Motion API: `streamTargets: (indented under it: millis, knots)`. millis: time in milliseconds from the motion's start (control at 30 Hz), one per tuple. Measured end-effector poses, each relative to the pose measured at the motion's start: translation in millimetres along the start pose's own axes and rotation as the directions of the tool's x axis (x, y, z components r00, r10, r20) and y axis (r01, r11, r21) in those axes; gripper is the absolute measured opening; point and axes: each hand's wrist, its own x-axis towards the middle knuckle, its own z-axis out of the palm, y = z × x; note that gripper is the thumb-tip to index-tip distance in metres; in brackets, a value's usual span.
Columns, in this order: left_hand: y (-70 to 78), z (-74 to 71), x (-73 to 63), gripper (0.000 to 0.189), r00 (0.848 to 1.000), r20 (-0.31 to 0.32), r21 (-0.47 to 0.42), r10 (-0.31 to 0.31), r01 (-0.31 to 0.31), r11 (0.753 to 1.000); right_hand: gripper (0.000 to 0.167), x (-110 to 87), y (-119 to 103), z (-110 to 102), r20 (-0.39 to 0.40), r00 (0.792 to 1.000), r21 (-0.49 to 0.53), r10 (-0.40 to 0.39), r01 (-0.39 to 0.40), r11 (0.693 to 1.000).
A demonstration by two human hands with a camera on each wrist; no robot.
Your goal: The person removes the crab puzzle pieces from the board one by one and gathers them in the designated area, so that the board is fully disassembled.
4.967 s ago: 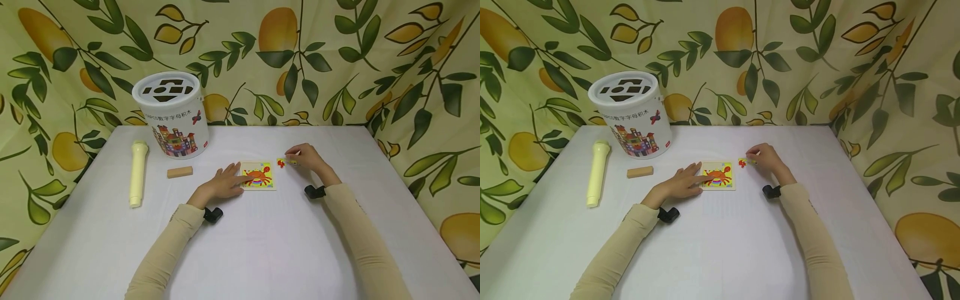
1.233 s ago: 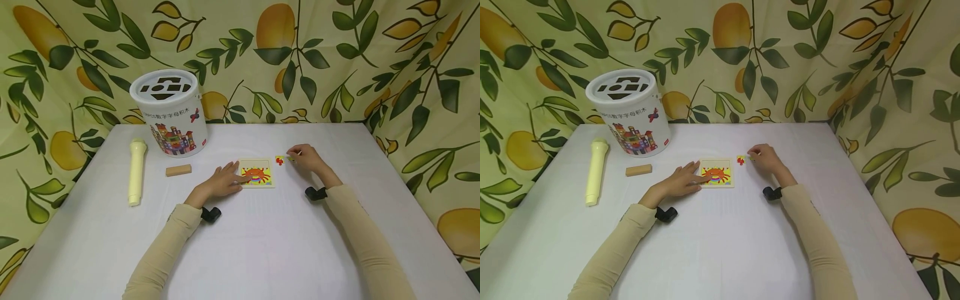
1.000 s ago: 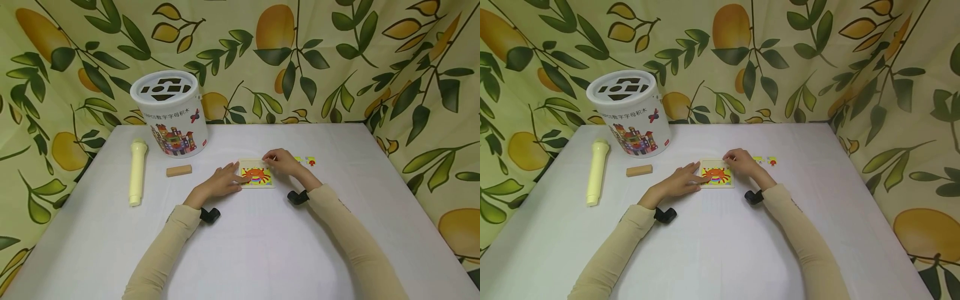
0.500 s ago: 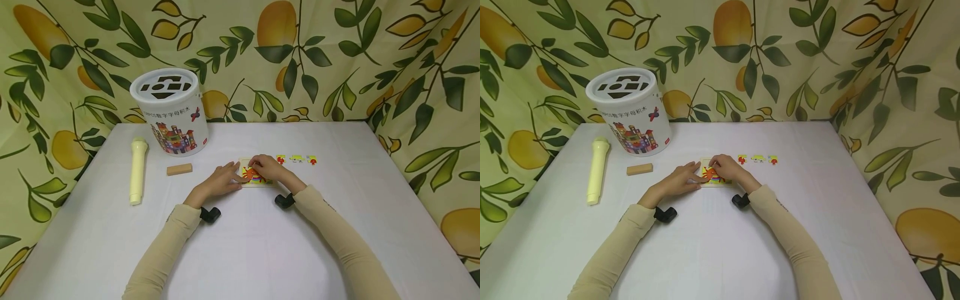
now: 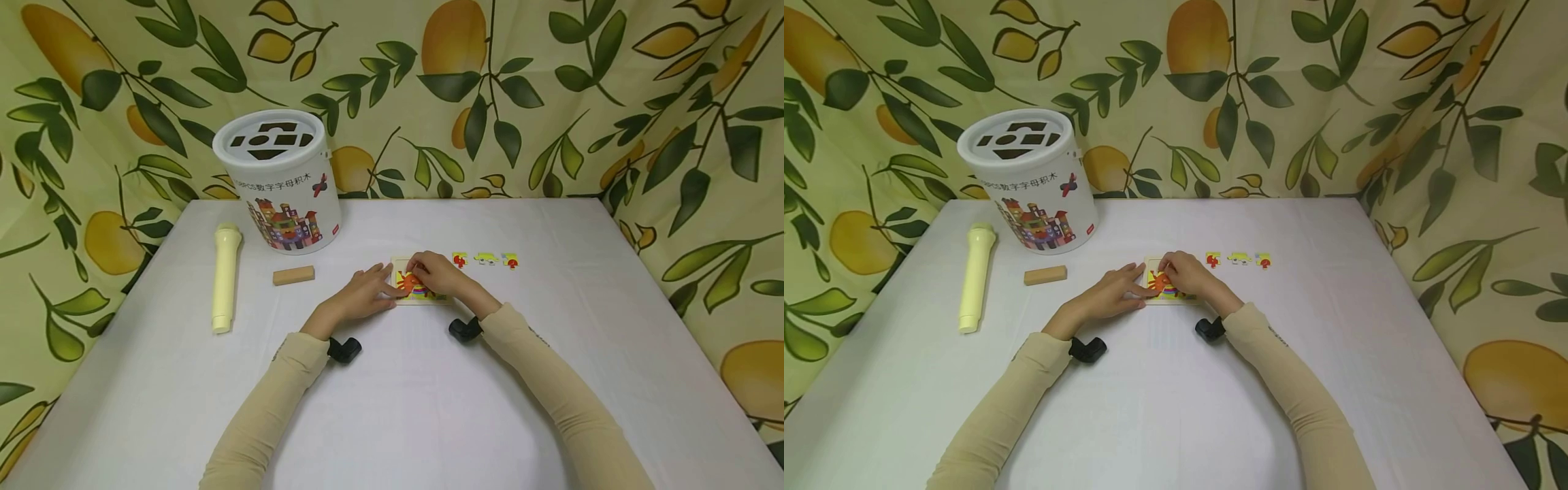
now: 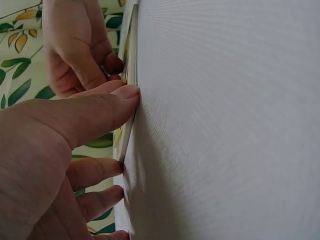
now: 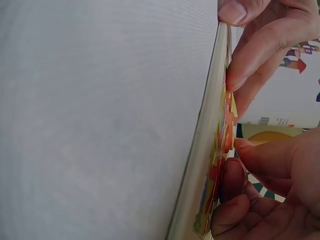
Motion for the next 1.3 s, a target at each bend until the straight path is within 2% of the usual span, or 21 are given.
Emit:
streamTargets:
  millis: [633,900,1067,1300]
  knots:
    - [1.1,-0.3,0.9,0.031,1.0,0.01,0.002,-0.001,0.001,1.0,0.012,-0.2,3.9,-1.4,-0.067,0.997,0.091,0.029,-0.023,0.996]
    - [0.2,0.8,2.1,0.031,1.0,0.012,0.001,-0.001,0.001,1.0,0.01,-0.7,6.8,-3.8,-0.086,0.996,0.132,0.015,-0.004,0.991]
    - [-0.9,2.2,2.4,0.031,1.0,0.016,-0.006,-0.001,0.002,1.0,0.011,-6.0,11.6,-18.2,-0.106,0.991,0.203,0.082,-0.06,0.977]
    - [-1.8,1.8,1.9,0.032,1.0,0.018,-0.009,-0.018,0.018,1.0,0.017,-21.8,33.0,-52.3,-0.11,0.972,0.309,0.206,-0.163,0.937]
